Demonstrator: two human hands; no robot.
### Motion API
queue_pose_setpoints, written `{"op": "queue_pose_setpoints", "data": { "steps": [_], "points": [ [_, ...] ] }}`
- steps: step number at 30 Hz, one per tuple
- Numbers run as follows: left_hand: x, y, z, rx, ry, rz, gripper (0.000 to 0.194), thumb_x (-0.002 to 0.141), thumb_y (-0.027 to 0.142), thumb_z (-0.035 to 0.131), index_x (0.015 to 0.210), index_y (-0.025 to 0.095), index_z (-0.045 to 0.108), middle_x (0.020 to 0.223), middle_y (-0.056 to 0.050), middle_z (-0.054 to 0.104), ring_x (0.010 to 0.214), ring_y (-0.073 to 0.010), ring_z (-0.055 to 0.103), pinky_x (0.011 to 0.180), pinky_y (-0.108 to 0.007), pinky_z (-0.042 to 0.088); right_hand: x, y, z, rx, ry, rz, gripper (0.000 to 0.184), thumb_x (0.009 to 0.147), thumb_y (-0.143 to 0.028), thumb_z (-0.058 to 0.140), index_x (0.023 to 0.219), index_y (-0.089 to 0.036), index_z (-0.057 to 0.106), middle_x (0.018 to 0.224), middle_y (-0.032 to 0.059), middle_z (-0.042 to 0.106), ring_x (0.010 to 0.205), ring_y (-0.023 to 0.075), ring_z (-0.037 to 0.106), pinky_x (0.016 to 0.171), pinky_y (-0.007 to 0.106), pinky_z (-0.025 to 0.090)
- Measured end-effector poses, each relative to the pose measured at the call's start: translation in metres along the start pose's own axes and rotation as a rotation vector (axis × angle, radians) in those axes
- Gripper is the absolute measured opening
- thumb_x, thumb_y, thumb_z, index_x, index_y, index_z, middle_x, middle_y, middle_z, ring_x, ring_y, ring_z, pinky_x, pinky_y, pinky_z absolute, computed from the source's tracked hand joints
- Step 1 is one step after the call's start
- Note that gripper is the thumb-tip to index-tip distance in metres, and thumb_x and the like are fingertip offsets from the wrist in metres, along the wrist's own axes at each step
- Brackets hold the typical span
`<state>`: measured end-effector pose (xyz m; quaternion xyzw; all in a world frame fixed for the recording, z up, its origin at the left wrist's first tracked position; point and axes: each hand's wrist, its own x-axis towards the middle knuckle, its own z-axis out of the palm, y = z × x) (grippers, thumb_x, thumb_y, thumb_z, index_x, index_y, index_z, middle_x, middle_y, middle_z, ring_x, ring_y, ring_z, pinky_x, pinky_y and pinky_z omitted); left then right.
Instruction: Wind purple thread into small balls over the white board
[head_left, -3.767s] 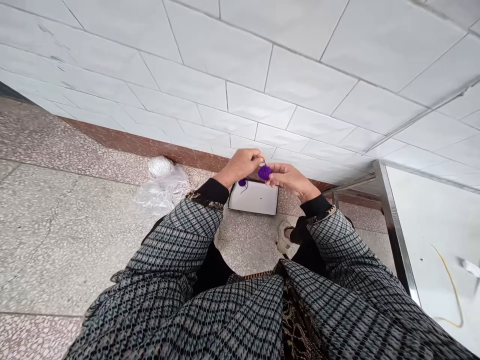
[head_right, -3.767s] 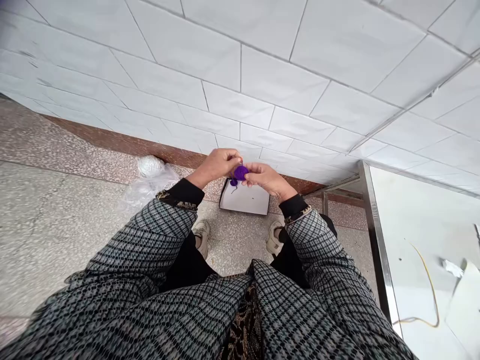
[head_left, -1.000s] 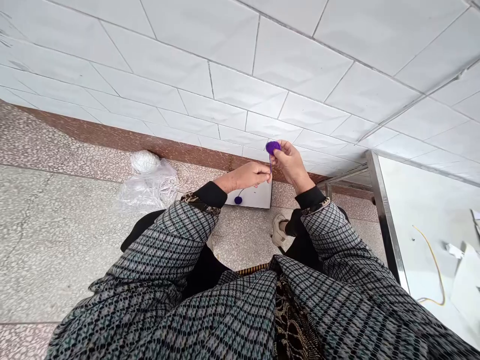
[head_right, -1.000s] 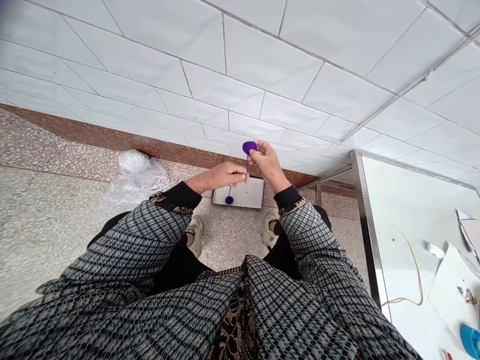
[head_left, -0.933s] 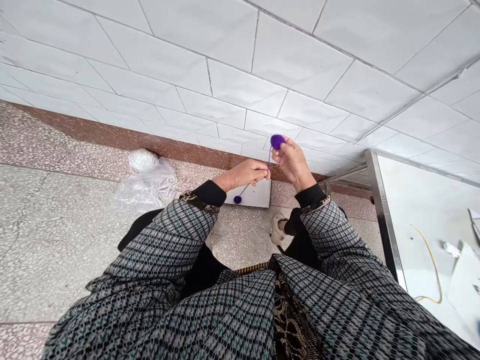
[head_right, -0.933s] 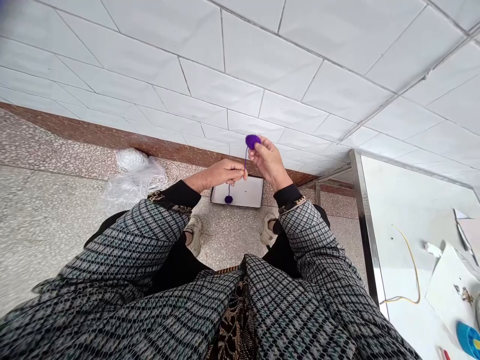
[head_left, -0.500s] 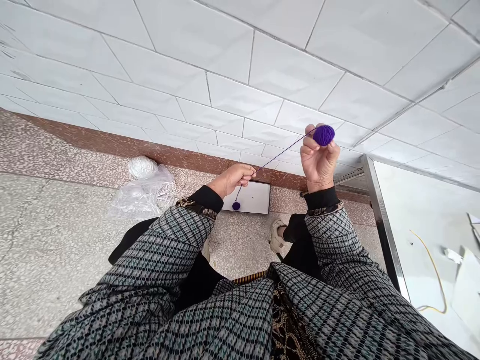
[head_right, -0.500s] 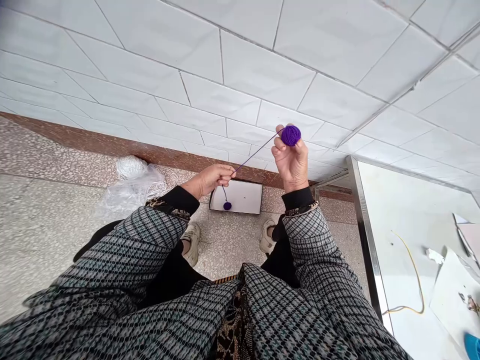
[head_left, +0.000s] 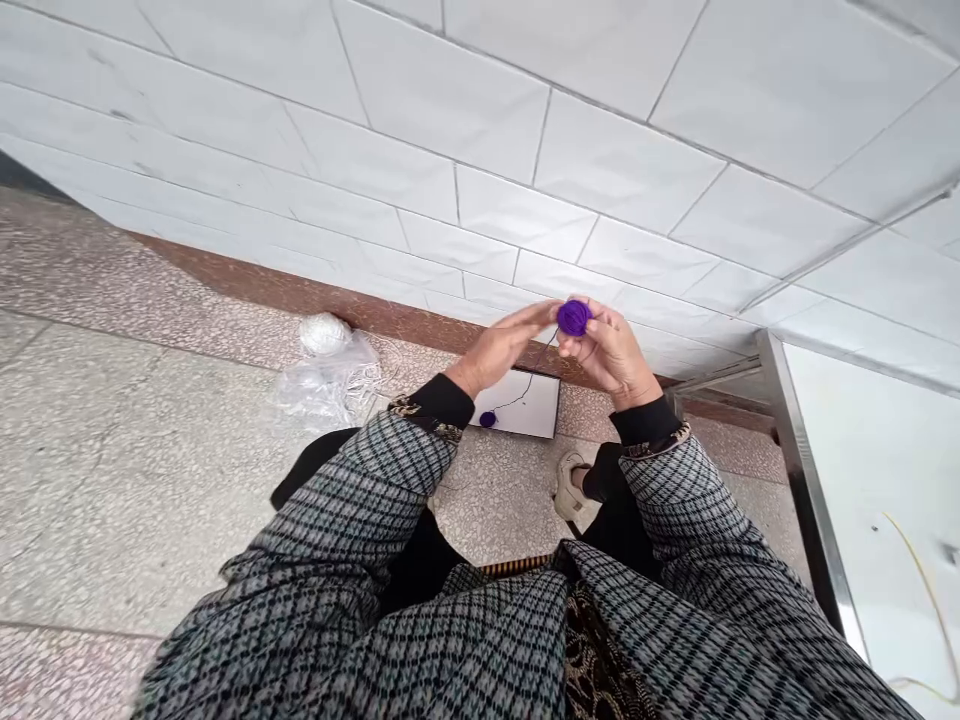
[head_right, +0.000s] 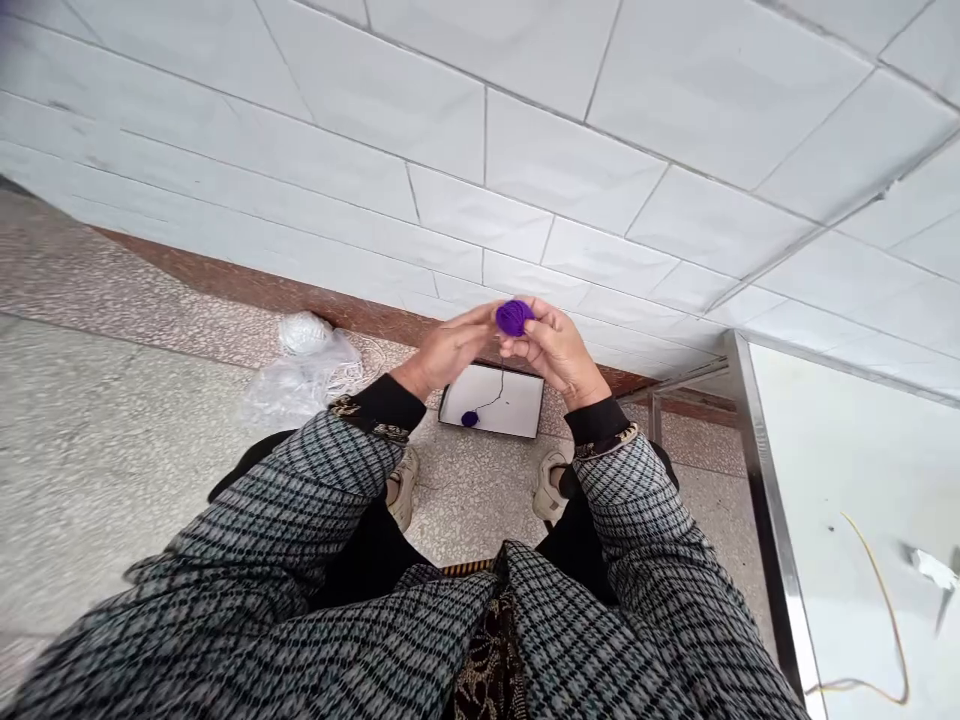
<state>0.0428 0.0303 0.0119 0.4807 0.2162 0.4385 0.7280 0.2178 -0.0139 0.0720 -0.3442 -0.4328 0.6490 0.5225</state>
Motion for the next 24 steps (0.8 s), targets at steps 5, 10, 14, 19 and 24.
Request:
{"op": "queue_pose_setpoints", "data": {
  "steps": [5, 10, 14, 19, 24],
  "points": [
    [-0.002, -0.005, 0.011, -0.022, 0.004, -0.134, 0.027, 0.092, 0.037, 0.075, 0.107, 0.014, 0.072, 0.066, 0.004, 0.062, 0.051, -0.0083, 0.052, 0.071, -0.030, 0.055, 0.001, 0.005, -0.002, -0.006, 0.051, 0.100, 0.052, 0.068, -0.048, 0.098, 0.098, -0.017, 0.070, 0.079, 0.0019, 0.068, 0.064, 0.0099, 0.060, 0.061, 0.024, 0.060],
    [-0.005, 0.002, 0.010, 0.218, -0.011, -0.130, 0.016, 0.097, 0.026, 0.063, 0.095, 0.014, 0.072, 0.056, 0.009, 0.044, 0.051, -0.0077, 0.043, 0.060, -0.023, 0.043, 0.005, 0.006, -0.006, 0.058, 0.179, 0.067, 0.046, 0.068, -0.043, 0.094, 0.097, -0.017, 0.071, 0.098, 0.0077, 0.074, 0.074, 0.0100, 0.059, 0.070, 0.022, 0.061],
    [-0.010, 0.009, 0.017, 0.400, -0.215, -0.185, 0.020, 0.092, 0.021, 0.054, 0.078, 0.014, 0.066, 0.059, 0.006, 0.049, 0.054, -0.0086, 0.043, 0.060, -0.023, 0.040, 0.012, 0.009, -0.011, -0.071, 0.331, 0.032, 0.037, 0.073, -0.037, 0.084, 0.099, -0.018, 0.066, 0.101, 0.0070, 0.073, 0.074, 0.0106, 0.060, 0.074, 0.026, 0.060],
    [-0.014, 0.024, 0.012, 0.560, -0.409, -0.219, 0.019, 0.084, 0.021, 0.054, 0.068, 0.016, 0.061, 0.066, 0.001, 0.057, 0.064, -0.0117, 0.053, 0.062, -0.023, 0.039, 0.008, 0.010, -0.018, -0.763, 0.290, 0.261, 0.025, 0.069, -0.017, 0.072, 0.093, -0.017, 0.065, 0.075, -0.0014, 0.064, 0.065, 0.0121, 0.056, 0.068, 0.029, 0.051],
    [-0.007, 0.029, -0.006, 0.638, -0.208, -0.166, 0.019, 0.083, 0.018, 0.051, 0.065, 0.017, 0.054, 0.060, 0.004, 0.047, 0.059, -0.0105, 0.042, 0.062, -0.025, 0.033, -0.009, -0.002, -0.017, -0.442, -0.270, 0.430, 0.036, 0.072, -0.025, 0.082, 0.104, -0.016, 0.067, 0.084, -0.0006, 0.070, 0.064, 0.0097, 0.061, 0.065, 0.027, 0.053]
  ]
}}
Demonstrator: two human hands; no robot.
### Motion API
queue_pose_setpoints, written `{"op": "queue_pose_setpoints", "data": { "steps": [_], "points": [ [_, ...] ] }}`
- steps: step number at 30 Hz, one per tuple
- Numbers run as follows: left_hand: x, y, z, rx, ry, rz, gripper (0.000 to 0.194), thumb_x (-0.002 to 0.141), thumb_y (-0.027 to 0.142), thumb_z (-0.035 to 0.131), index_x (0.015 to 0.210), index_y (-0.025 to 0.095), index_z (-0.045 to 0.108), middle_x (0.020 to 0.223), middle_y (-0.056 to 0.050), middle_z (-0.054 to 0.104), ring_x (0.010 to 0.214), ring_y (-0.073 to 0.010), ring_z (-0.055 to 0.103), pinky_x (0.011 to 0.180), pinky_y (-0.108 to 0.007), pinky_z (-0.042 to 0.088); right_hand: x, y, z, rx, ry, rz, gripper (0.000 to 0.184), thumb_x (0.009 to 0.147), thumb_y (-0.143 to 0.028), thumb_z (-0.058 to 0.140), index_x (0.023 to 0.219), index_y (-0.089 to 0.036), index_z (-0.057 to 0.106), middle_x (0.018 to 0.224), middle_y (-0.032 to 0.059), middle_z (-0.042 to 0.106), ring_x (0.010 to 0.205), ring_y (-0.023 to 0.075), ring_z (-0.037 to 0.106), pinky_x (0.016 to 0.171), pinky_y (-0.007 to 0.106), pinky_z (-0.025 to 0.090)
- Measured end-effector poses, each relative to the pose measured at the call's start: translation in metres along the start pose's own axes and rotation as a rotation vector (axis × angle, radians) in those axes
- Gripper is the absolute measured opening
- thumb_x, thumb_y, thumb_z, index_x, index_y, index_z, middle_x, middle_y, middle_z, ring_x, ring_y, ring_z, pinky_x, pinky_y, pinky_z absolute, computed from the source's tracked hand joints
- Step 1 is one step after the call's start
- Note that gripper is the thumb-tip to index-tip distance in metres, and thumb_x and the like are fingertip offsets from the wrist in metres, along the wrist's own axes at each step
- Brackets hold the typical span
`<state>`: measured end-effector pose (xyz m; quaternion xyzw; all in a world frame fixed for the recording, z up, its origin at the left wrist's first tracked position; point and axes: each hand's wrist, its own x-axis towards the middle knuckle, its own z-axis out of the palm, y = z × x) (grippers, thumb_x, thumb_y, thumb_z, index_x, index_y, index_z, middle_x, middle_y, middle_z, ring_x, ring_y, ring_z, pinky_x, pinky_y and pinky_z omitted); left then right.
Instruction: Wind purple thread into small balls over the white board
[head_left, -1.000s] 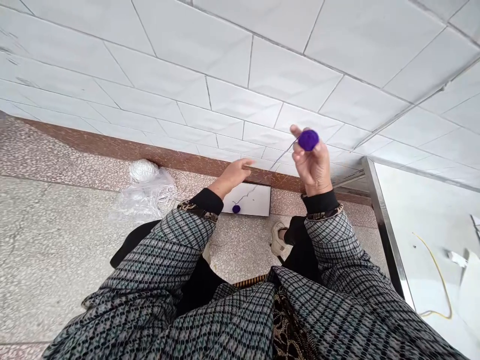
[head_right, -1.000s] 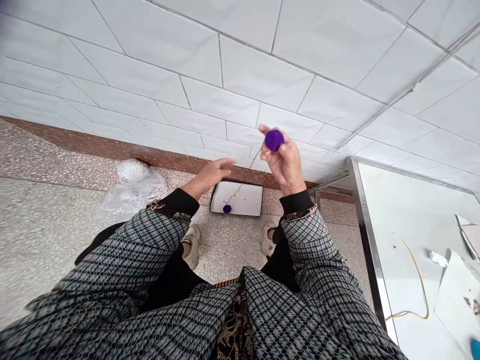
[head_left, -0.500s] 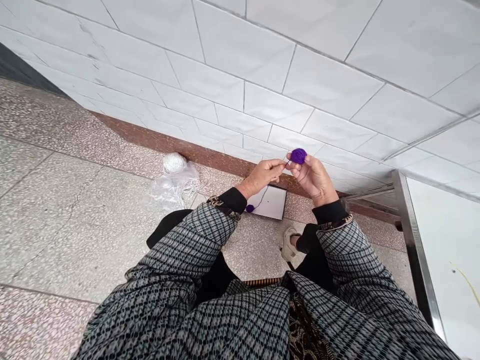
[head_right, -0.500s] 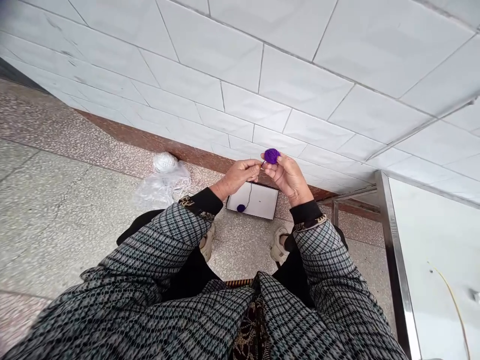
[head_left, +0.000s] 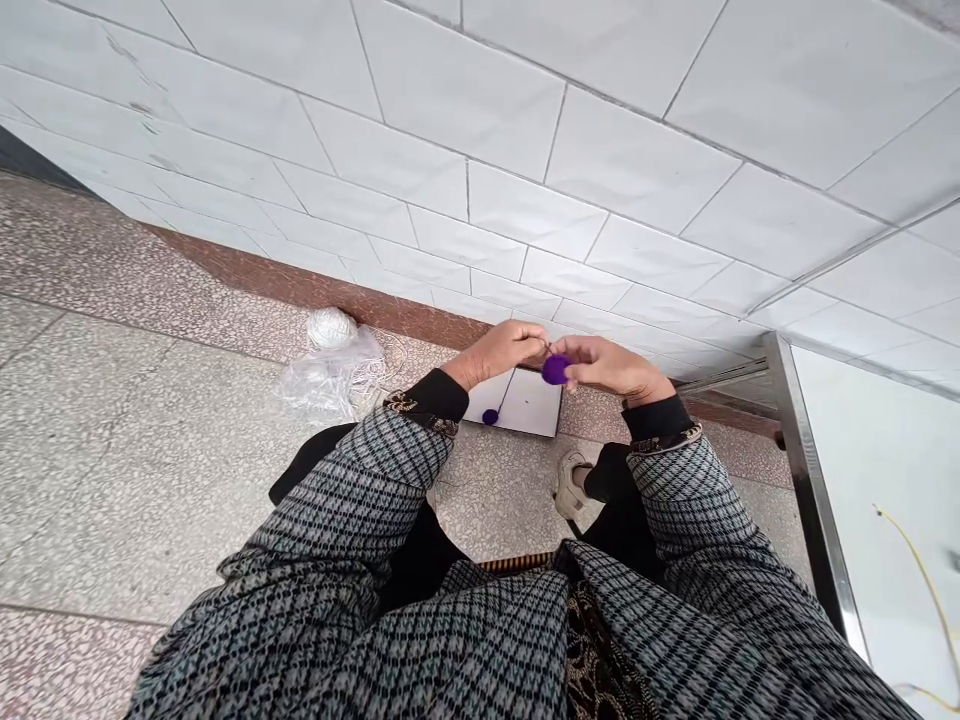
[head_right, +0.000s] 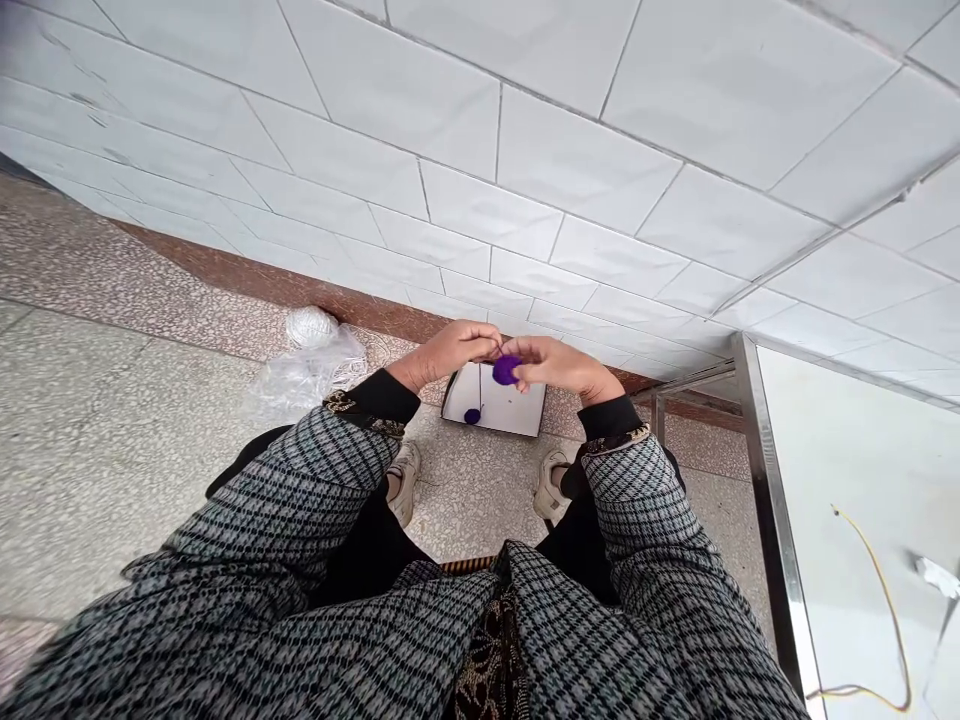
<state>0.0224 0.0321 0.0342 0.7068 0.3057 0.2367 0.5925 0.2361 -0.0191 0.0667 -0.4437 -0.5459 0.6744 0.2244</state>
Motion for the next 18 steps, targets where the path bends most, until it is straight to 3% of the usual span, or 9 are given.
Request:
{"op": "queue_pose_setpoints", "data": {
  "steps": [2, 6, 8, 11, 12, 14, 16, 17, 18],
  "points": [
    [0.002, -0.005, 0.001, -0.017, -0.024, 0.009, 0.019, 0.084, 0.018, 0.050, 0.065, 0.017, 0.053, 0.060, 0.004, 0.047, 0.060, -0.0108, 0.043, 0.063, -0.025, 0.036, -0.004, -0.004, -0.001, 0.191, 0.054, -0.110, 0.044, 0.072, -0.036, 0.089, 0.105, -0.017, 0.066, 0.085, 0.0000, 0.070, 0.062, 0.0093, 0.062, 0.064, 0.027, 0.056],
    [0.003, -0.009, 0.018, -0.072, -0.130, 0.018, 0.015, 0.085, 0.021, 0.049, 0.070, 0.018, 0.054, 0.067, 0.002, 0.051, 0.061, -0.0115, 0.047, 0.064, -0.026, 0.041, 0.005, -0.005, -0.002, 0.391, 0.341, -0.235, 0.055, 0.068, -0.052, 0.094, 0.100, -0.019, 0.064, 0.083, 0.0004, 0.067, 0.068, 0.0110, 0.062, 0.070, 0.027, 0.060],
    [0.001, -0.006, 0.024, -0.042, -0.200, 0.006, 0.014, 0.082, 0.023, 0.050, 0.071, 0.018, 0.055, 0.070, 0.001, 0.053, 0.063, -0.0120, 0.050, 0.063, -0.026, 0.041, 0.015, 0.000, 0.000, 0.365, 0.490, -0.261, 0.050, 0.071, -0.049, 0.091, 0.098, -0.020, 0.061, 0.087, 0.0004, 0.066, 0.072, 0.0111, 0.062, 0.073, 0.027, 0.060],
    [-0.002, 0.001, 0.020, 0.048, -0.263, -0.001, 0.014, 0.080, 0.024, 0.051, 0.068, 0.017, 0.056, 0.068, 0.001, 0.054, 0.062, -0.0123, 0.050, 0.061, -0.025, 0.039, 0.023, 0.007, 0.003, 0.038, 0.629, -0.149, 0.033, 0.071, -0.029, 0.082, 0.093, -0.019, 0.060, 0.081, -0.0019, 0.064, 0.069, 0.0107, 0.057, 0.069, 0.027, 0.055],
    [-0.003, 0.003, 0.015, 0.079, -0.241, 0.000, 0.015, 0.080, 0.024, 0.052, 0.067, 0.018, 0.056, 0.065, 0.001, 0.052, 0.061, -0.0121, 0.048, 0.061, -0.025, 0.037, 0.022, 0.008, 0.004, -0.082, 0.577, -0.081, 0.029, 0.069, -0.023, 0.080, 0.091, -0.019, 0.061, 0.078, -0.0023, 0.064, 0.069, 0.0107, 0.056, 0.067, 0.026, 0.053],
    [-0.004, 0.005, 0.004, 0.099, -0.168, 0.001, 0.016, 0.080, 0.025, 0.053, 0.066, 0.018, 0.055, 0.061, 0.002, 0.048, 0.059, -0.0118, 0.043, 0.060, -0.025, 0.032, 0.014, 0.007, 0.004, -0.171, 0.313, 0.018, 0.026, 0.068, -0.019, 0.078, 0.090, -0.017, 0.065, 0.079, -0.0013, 0.067, 0.069, 0.0110, 0.057, 0.065, 0.025, 0.051],
    [-0.004, 0.006, -0.006, 0.043, -0.119, 0.011, 0.016, 0.082, 0.026, 0.052, 0.067, 0.019, 0.054, 0.060, 0.003, 0.046, 0.059, -0.0117, 0.041, 0.060, -0.026, 0.032, 0.003, 0.001, 0.001, -0.023, 0.067, -0.013, 0.034, 0.067, -0.026, 0.083, 0.096, -0.017, 0.068, 0.085, 0.0011, 0.071, 0.068, 0.0111, 0.060, 0.063, 0.026, 0.052],
    [-0.004, 0.006, -0.009, 0.001, -0.114, 0.022, 0.017, 0.083, 0.026, 0.051, 0.067, 0.019, 0.052, 0.061, 0.003, 0.046, 0.059, -0.0117, 0.041, 0.061, -0.026, 0.033, -0.003, -0.002, -0.001, 0.094, 0.048, -0.084, 0.041, 0.066, -0.034, 0.087, 0.098, -0.018, 0.067, 0.089, 0.0021, 0.072, 0.066, 0.0111, 0.059, 0.062, 0.026, 0.052],
    [-0.004, 0.005, -0.010, -0.038, -0.115, 0.035, 0.018, 0.084, 0.025, 0.050, 0.067, 0.019, 0.051, 0.062, 0.002, 0.046, 0.060, -0.0117, 0.042, 0.062, -0.026, 0.035, -0.006, -0.006, -0.003, 0.207, 0.108, -0.177, 0.049, 0.064, -0.042, 0.090, 0.100, -0.020, 0.066, 0.092, 0.0032, 0.073, 0.065, 0.0112, 0.058, 0.060, 0.026, 0.052]
  ]
}}
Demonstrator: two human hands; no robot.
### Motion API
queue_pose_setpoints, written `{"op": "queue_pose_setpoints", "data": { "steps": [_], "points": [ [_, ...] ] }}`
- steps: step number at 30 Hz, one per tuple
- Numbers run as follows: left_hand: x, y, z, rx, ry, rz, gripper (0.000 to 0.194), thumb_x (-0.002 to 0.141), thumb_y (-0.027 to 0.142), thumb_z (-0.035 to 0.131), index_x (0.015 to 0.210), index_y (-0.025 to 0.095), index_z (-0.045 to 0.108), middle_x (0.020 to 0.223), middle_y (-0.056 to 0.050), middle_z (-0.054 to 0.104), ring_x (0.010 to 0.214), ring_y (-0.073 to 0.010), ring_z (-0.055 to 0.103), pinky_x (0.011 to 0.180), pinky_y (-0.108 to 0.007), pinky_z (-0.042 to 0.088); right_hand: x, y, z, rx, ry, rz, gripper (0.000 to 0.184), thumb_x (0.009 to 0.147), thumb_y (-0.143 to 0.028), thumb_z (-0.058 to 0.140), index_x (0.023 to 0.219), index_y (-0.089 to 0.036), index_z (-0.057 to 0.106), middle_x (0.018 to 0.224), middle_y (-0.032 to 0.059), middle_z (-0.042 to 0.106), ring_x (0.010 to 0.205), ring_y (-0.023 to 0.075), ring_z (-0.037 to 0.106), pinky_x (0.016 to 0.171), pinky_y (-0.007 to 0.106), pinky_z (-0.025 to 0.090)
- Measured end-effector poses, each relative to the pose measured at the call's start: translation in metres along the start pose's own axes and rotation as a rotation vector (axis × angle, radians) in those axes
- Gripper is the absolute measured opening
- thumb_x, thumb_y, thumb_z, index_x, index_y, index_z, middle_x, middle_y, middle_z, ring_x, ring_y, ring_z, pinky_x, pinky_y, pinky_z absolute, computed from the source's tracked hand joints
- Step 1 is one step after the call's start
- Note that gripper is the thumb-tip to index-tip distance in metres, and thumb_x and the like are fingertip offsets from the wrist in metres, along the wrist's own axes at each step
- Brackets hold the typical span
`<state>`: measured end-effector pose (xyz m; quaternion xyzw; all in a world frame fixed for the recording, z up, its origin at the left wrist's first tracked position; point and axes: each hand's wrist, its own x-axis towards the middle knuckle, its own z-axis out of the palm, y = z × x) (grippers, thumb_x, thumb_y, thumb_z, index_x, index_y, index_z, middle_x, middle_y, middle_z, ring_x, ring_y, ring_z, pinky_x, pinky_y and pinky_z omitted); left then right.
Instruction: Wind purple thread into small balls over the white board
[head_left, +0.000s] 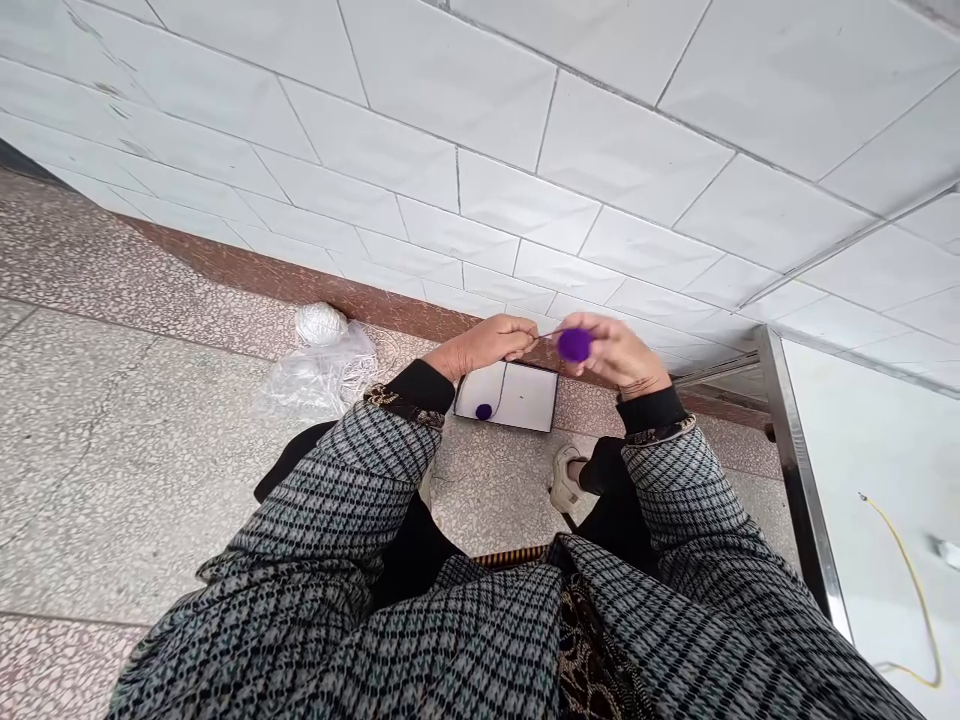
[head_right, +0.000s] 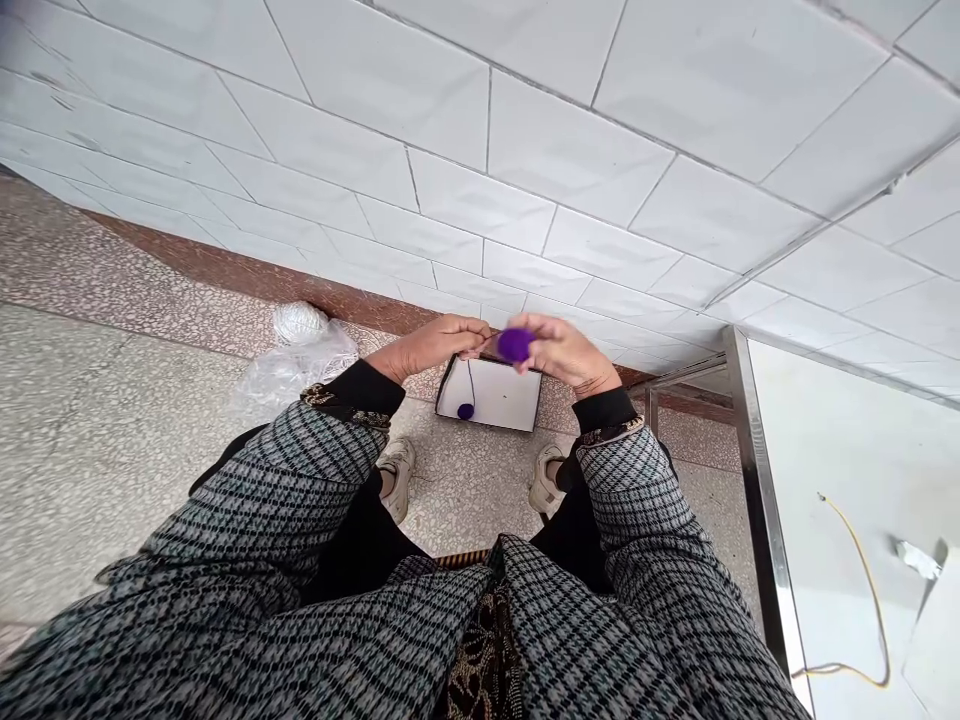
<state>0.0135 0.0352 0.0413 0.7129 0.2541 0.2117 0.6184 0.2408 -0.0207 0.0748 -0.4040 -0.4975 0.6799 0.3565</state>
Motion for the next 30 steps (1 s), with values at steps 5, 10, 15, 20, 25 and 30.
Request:
{"op": "queue_pose_setpoints", "data": {
  "steps": [5, 10, 15, 20, 25, 30],
  "points": [
    [0.002, -0.001, 0.018, 0.041, -0.120, 0.010, 0.016, 0.081, 0.026, 0.051, 0.067, 0.019, 0.053, 0.065, 0.001, 0.050, 0.061, -0.0127, 0.045, 0.063, -0.027, 0.037, 0.012, -0.003, -0.003, 0.179, 0.490, -0.291, 0.051, 0.068, -0.054, 0.089, 0.098, -0.025, 0.061, 0.098, 0.0056, 0.068, 0.072, 0.0138, 0.054, 0.065, 0.029, 0.055],
    [0.000, 0.004, 0.019, 0.162, -0.231, 0.080, 0.018, 0.079, 0.028, 0.052, 0.064, 0.018, 0.055, 0.063, 0.001, 0.052, 0.063, -0.0130, 0.045, 0.066, -0.028, 0.034, 0.028, 0.020, 0.006, -0.339, 0.530, 0.051, 0.025, 0.073, -0.015, 0.077, 0.093, -0.018, 0.062, 0.085, 0.0007, 0.065, 0.075, 0.0130, 0.057, 0.079, 0.031, 0.055],
    [0.001, 0.001, 0.000, 0.116, 0.098, -0.011, 0.016, 0.080, 0.027, 0.052, 0.069, 0.017, 0.058, 0.066, 0.001, 0.052, 0.065, -0.0136, 0.046, 0.066, -0.028, 0.034, 0.010, 0.016, 0.007, -0.279, -0.178, 0.200, 0.036, 0.070, -0.021, 0.085, 0.102, -0.015, 0.068, 0.092, 0.0019, 0.070, 0.076, 0.0125, 0.063, 0.074, 0.029, 0.055],
    [0.004, -0.004, 0.005, 0.173, 0.115, -0.076, 0.018, 0.081, 0.025, 0.050, 0.064, 0.020, 0.050, 0.060, 0.004, 0.043, 0.060, -0.0132, 0.038, 0.064, -0.029, 0.030, 0.008, 0.006, -0.005, 0.152, 0.129, -0.069, 0.051, 0.069, -0.043, 0.096, 0.102, -0.019, 0.065, 0.086, -0.0005, 0.068, 0.067, 0.0091, 0.061, 0.067, 0.025, 0.058],
    [0.005, -0.003, 0.020, 0.236, -0.124, 0.009, 0.017, 0.078, 0.025, 0.051, 0.063, 0.018, 0.054, 0.064, 0.002, 0.053, 0.065, -0.0141, 0.047, 0.068, -0.029, 0.034, 0.028, 0.023, -0.001, 0.061, 0.411, -0.100, 0.043, 0.072, -0.037, 0.088, 0.097, -0.021, 0.057, 0.086, -0.0015, 0.065, 0.070, 0.0099, 0.060, 0.071, 0.026, 0.058],
    [0.004, -0.001, 0.013, 0.280, -0.061, 0.039, 0.017, 0.080, 0.023, 0.053, 0.064, 0.018, 0.056, 0.063, 0.003, 0.053, 0.064, -0.0134, 0.046, 0.066, -0.027, 0.033, 0.031, 0.034, 0.010, -0.505, 0.505, 0.040, 0.028, 0.069, -0.019, 0.071, 0.095, -0.020, 0.060, 0.082, -0.0022, 0.063, 0.071, 0.0123, 0.055, 0.070, 0.028, 0.048]
  ]
}}
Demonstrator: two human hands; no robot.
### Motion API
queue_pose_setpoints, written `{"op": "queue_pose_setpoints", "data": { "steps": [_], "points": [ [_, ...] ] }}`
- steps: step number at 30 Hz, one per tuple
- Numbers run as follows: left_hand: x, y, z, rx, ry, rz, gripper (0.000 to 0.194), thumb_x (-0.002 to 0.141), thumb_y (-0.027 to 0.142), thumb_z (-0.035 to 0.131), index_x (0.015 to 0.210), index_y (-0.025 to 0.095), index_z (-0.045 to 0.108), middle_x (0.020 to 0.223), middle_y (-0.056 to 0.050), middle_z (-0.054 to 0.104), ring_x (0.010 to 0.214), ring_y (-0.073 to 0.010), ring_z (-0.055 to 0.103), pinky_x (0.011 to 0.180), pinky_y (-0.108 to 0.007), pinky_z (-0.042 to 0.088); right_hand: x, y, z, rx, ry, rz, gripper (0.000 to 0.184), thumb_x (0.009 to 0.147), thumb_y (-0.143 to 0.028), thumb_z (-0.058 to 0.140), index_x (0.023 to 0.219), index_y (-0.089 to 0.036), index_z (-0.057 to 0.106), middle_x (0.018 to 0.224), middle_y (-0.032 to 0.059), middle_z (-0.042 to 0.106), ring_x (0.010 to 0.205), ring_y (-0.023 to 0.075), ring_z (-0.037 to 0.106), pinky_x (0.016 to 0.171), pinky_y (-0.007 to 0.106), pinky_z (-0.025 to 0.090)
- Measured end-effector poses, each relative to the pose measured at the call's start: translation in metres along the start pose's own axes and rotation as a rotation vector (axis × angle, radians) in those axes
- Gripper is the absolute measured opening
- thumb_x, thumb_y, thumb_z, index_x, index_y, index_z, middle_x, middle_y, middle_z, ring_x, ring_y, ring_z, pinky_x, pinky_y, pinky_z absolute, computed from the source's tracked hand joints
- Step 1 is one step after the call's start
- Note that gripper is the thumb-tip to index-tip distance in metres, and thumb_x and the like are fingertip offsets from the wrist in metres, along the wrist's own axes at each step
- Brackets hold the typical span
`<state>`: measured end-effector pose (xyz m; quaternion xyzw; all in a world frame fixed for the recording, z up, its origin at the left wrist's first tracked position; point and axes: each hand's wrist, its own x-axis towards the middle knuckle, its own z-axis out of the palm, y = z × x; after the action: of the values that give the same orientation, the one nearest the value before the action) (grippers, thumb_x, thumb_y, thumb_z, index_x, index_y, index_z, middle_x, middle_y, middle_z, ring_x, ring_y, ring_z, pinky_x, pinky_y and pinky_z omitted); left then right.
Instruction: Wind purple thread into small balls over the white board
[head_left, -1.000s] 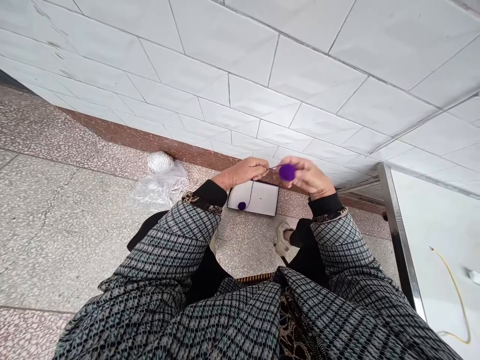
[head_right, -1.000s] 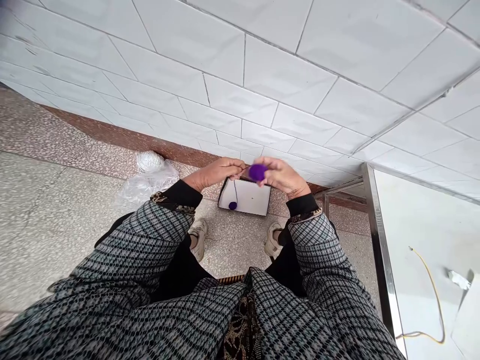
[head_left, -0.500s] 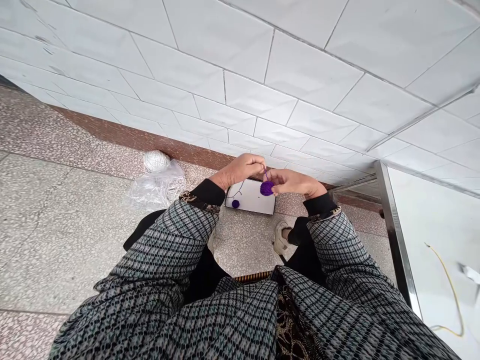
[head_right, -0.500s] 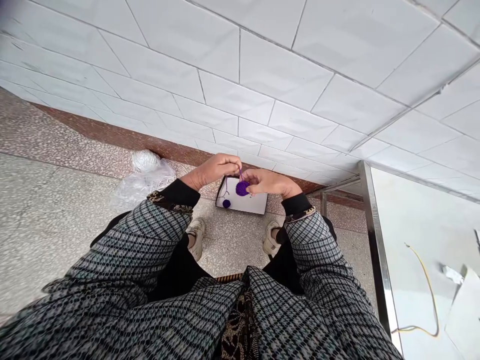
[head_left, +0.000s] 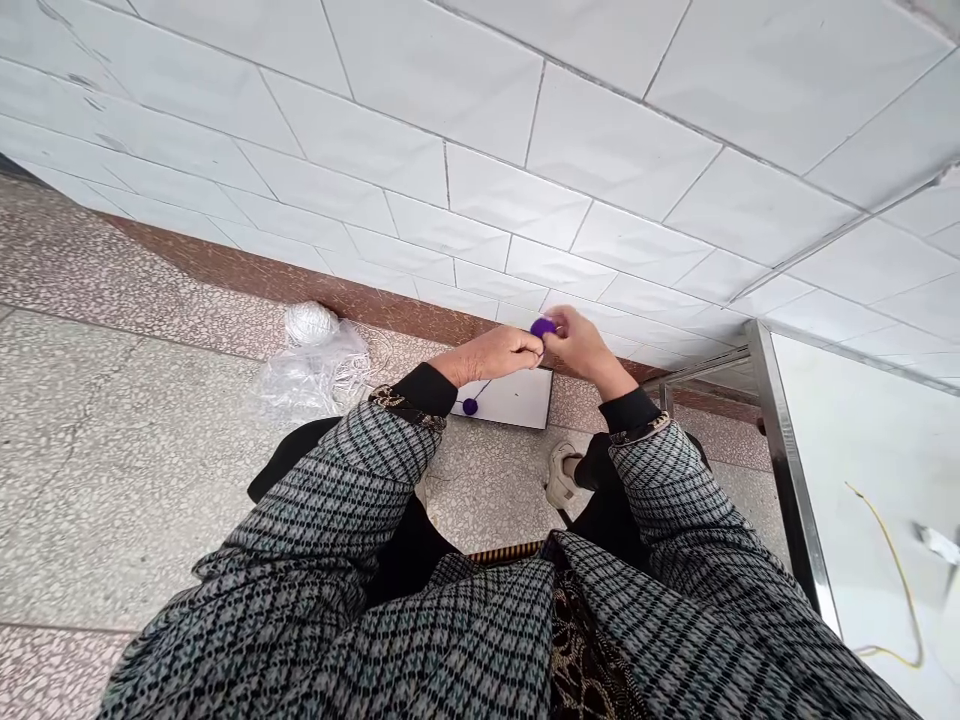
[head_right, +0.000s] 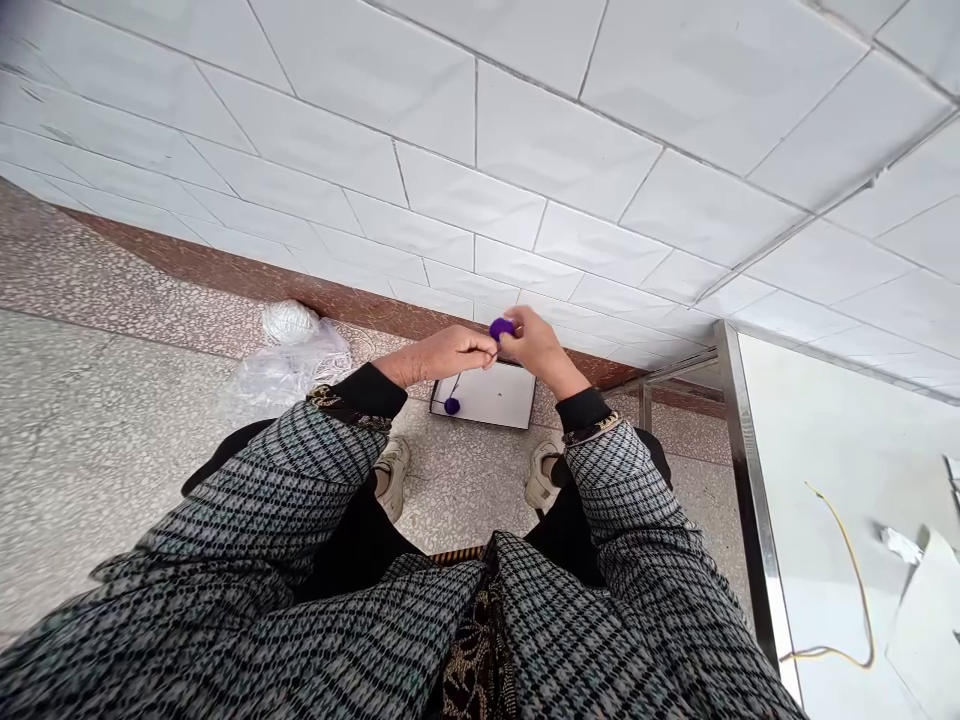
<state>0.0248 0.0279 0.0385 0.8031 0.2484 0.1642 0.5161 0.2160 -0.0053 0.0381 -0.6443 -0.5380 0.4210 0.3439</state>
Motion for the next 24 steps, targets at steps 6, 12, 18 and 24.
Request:
{"op": "queue_pose_setpoints", "data": {
  "steps": [6, 12, 18, 24],
  "points": [
    [0.000, -0.004, -0.016, 0.058, 0.240, -0.166, 0.018, 0.086, 0.024, 0.051, 0.068, 0.019, 0.055, 0.065, 0.003, 0.050, 0.065, -0.0144, 0.044, 0.067, -0.029, 0.033, -0.016, -0.018, -0.015, 0.376, -0.446, -0.002, 0.039, 0.065, -0.030, 0.078, 0.100, -0.019, 0.065, 0.087, -0.0001, 0.067, 0.069, 0.0113, 0.057, 0.069, 0.028, 0.052],
    [0.000, 0.001, 0.006, 0.017, -0.055, -0.032, 0.019, 0.086, 0.025, 0.053, 0.068, 0.019, 0.056, 0.067, 0.002, 0.055, 0.066, -0.0142, 0.049, 0.070, -0.028, 0.035, -0.003, -0.013, -0.015, 0.316, 0.032, -0.069, 0.035, 0.070, -0.034, 0.077, 0.096, -0.022, 0.056, 0.086, -0.0007, 0.064, 0.072, 0.0129, 0.058, 0.074, 0.031, 0.053],
    [-0.004, -0.004, -0.010, 0.044, 0.160, -0.077, 0.019, 0.087, 0.025, 0.053, 0.070, 0.019, 0.056, 0.068, 0.002, 0.054, 0.067, -0.0144, 0.047, 0.068, -0.028, 0.034, -0.015, -0.012, -0.013, 0.056, -0.497, -0.005, 0.032, 0.067, -0.023, 0.075, 0.096, -0.019, 0.062, 0.088, 0.0007, 0.066, 0.079, 0.0144, 0.058, 0.072, 0.028, 0.048],
    [-0.001, -0.002, -0.001, 0.005, 0.114, -0.145, 0.021, 0.089, 0.026, 0.053, 0.069, 0.019, 0.054, 0.065, 0.003, 0.050, 0.065, -0.0141, 0.045, 0.069, -0.029, 0.033, -0.014, -0.023, -0.022, 0.687, -0.210, -0.095, 0.051, 0.071, -0.039, 0.083, 0.111, -0.024, 0.056, 0.095, -0.0003, 0.064, 0.068, 0.0098, 0.054, 0.063, 0.025, 0.046]
  ]
}}
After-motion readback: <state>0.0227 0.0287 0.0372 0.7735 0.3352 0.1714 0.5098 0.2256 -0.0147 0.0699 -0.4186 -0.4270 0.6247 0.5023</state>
